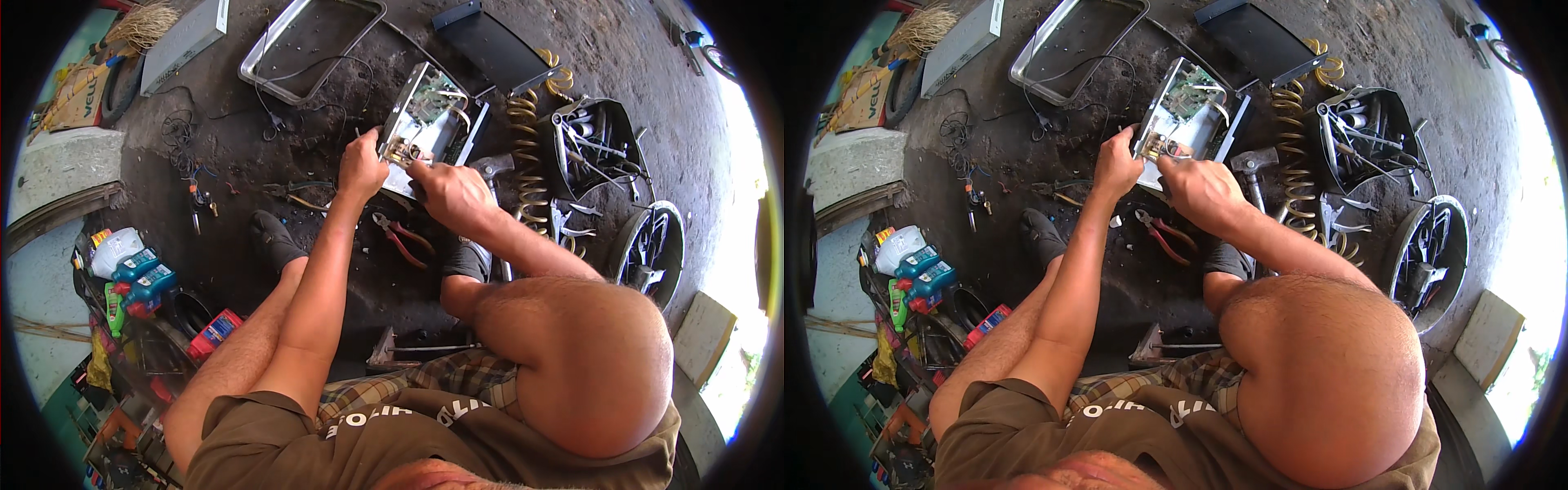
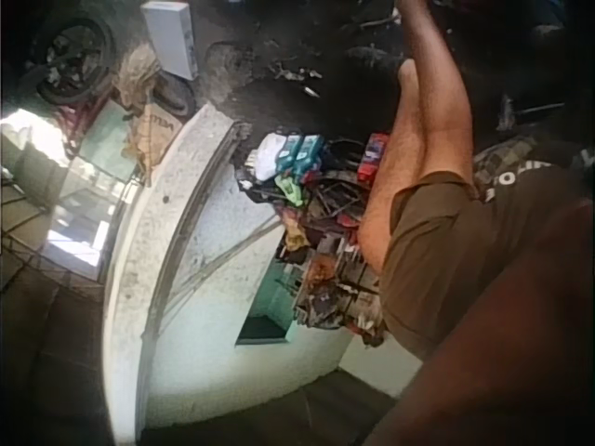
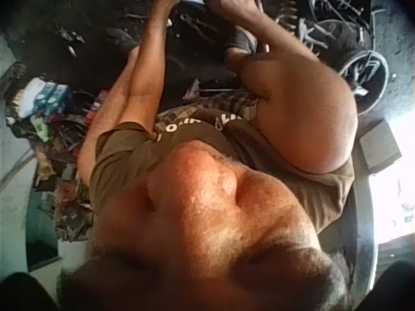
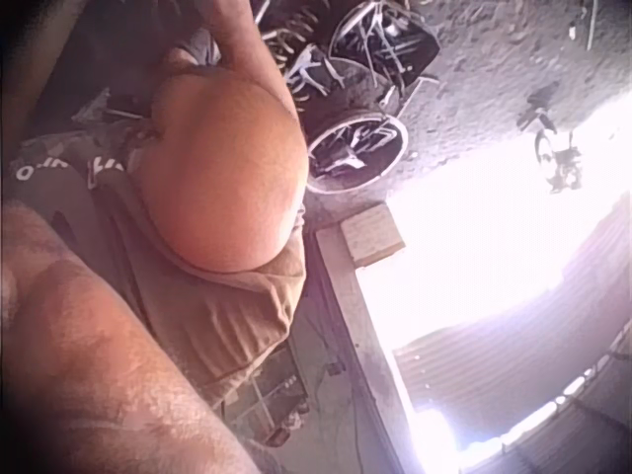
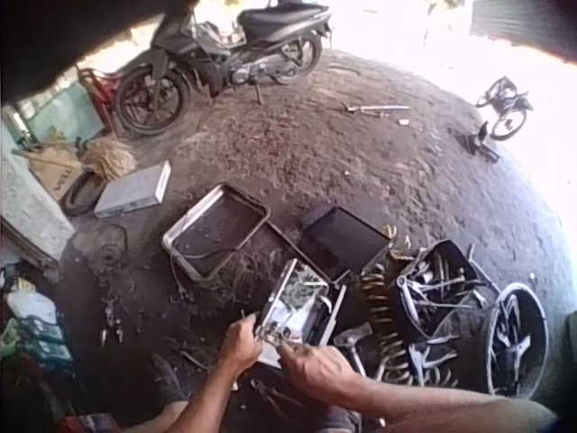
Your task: The person sits on the floor and uses pliers and a screwdriver to strip wires and adjust components inside an open electronic device. The person manipulates the circuit board and wires within the metal casing throughout the clip.
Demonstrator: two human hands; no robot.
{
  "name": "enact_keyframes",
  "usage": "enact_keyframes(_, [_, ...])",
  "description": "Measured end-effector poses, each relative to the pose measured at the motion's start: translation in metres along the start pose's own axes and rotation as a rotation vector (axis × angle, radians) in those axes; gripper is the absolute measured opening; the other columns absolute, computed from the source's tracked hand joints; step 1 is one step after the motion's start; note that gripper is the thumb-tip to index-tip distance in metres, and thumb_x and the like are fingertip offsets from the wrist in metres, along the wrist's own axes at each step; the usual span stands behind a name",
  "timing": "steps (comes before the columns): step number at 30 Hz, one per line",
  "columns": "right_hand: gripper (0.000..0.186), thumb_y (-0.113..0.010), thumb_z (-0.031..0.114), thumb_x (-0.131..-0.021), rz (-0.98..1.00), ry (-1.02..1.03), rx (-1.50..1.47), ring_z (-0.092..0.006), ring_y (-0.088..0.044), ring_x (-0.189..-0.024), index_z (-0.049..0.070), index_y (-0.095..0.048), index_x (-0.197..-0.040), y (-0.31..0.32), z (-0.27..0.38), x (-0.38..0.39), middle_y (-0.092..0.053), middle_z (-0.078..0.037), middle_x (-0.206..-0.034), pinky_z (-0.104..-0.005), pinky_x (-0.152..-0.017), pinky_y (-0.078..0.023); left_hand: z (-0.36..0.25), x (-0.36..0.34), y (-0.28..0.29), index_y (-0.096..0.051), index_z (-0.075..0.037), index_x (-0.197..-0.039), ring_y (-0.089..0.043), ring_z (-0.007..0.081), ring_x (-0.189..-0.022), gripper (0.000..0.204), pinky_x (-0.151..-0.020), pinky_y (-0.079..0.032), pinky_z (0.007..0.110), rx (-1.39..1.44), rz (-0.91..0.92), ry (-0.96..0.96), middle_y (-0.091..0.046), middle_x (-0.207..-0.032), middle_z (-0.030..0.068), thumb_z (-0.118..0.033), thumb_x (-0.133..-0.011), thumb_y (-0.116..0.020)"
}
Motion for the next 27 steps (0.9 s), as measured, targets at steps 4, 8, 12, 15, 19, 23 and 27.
enact_keyframes(4, [0.017, -0.066, 0.012, -0.098, -0.154, 0.429, 0.163, -0.0373, -0.075, -0.078, 0.004, -0.060, -0.112, 0.002, 0.018, -0.003, -0.069, -0.019, -0.093, -0.0484, -0.066, -0.061, 0.004, -0.001, 0.001, -0.071, 0.001, -0.129, -0.070, 0.0505, -0.111, 0.048, -0.095, -0.057, 0.054, 0.030, -0.016, -0.016, -0.075, -0.113, 0.0312, -0.001, -0.081, -0.073])
enact_keyframes(8, [0.020, -0.067, 0.009, -0.094, -0.214, 0.072, 0.007, -0.0375, -0.074, -0.085, 0.005, -0.060, -0.112, 0.005, 0.010, -0.014, -0.067, -0.019, -0.097, -0.0482, -0.071, -0.060, 0.016, -0.008, -0.001, -0.070, 0.000, -0.133, -0.074, 0.0466, -0.110, 0.051, -0.093, -0.058, 0.048, 0.044, -0.009, -0.071, -0.077, -0.112, 0.0288, -0.005, -0.083, -0.078])
enact_keyframes(12, [0.026, -0.070, 0.010, -0.093, -0.198, 0.164, 0.004, -0.0419, -0.071, -0.097, 0.004, -0.058, -0.115, 0.004, 0.016, -0.025, -0.060, -0.020, -0.106, -0.0499, -0.081, -0.059, 0.016, -0.009, -0.005, -0.070, 0.002, -0.129, -0.072, 0.0492, -0.111, 0.046, -0.094, -0.057, 0.051, 0.101, 0.014, -0.068, -0.075, -0.112, 0.0302, -0.005, -0.084, -0.077])
enact_keyframes(15, [0.030, -0.071, 0.013, -0.095, -0.269, 0.382, -0.027, -0.0431, -0.069, -0.096, 0.004, -0.055, -0.118, -0.002, 0.022, -0.031, -0.056, -0.020, -0.106, -0.0505, -0.081, -0.058, 0.020, -0.006, -0.008, -0.069, 0.002, -0.129, -0.070, 0.0503, -0.112, 0.046, -0.094, -0.057, 0.051, 0.164, 0.011, -0.142, -0.075, -0.113, 0.0303, -0.006, -0.084, -0.078])
enact_keyframes(19, [0.031, -0.068, 0.007, -0.094, -0.263, 0.201, -0.066, -0.0422, -0.070, -0.094, 0.005, -0.055, -0.121, -0.022, 0.020, -0.047, -0.057, -0.021, -0.109, -0.0514, -0.079, -0.059, 0.044, -0.002, -0.017, -0.067, 0.002, -0.135, -0.071, 0.0495, -0.114, 0.049, -0.095, -0.059, 0.050, 0.090, 0.010, -0.179, -0.074, -0.117, 0.0300, -0.006, -0.087, -0.076])
enact_keyframes(23, [0.035, -0.069, 0.006, -0.090, -0.182, 0.377, 0.012, -0.0405, -0.070, -0.101, 0.003, -0.056, -0.122, -0.029, 0.026, -0.069, -0.057, -0.021, -0.112, -0.0494, -0.083, -0.060, 0.068, 0.001, -0.029, -0.067, 0.001, -0.129, -0.071, 0.0491, -0.113, 0.040, -0.095, -0.060, 0.050, -0.046, 0.010, -0.027, -0.075, -0.116, 0.0262, -0.012, -0.092, -0.075])
enact_keyframes(27, [0.037, -0.068, 0.005, -0.088, -0.184, 0.409, -0.059, -0.0396, -0.067, -0.109, 0.003, -0.057, -0.123, -0.042, 0.027, -0.077, -0.057, -0.019, -0.115, -0.0481, -0.092, -0.059, 0.063, 0.008, -0.029, -0.065, 0.000, -0.119, -0.068, 0.0461, -0.116, 0.034, -0.099, -0.058, 0.050, -0.227, -0.143, -0.152, -0.072, -0.119, 0.0223, -0.015, -0.091, -0.076])
Point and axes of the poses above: each hand's wrist, its own x-axis away from the middle knuckle, its own y-axis out of the back of the hand, z = x × y, the point moved 7 cm from there along -x, towards the middle knuckle
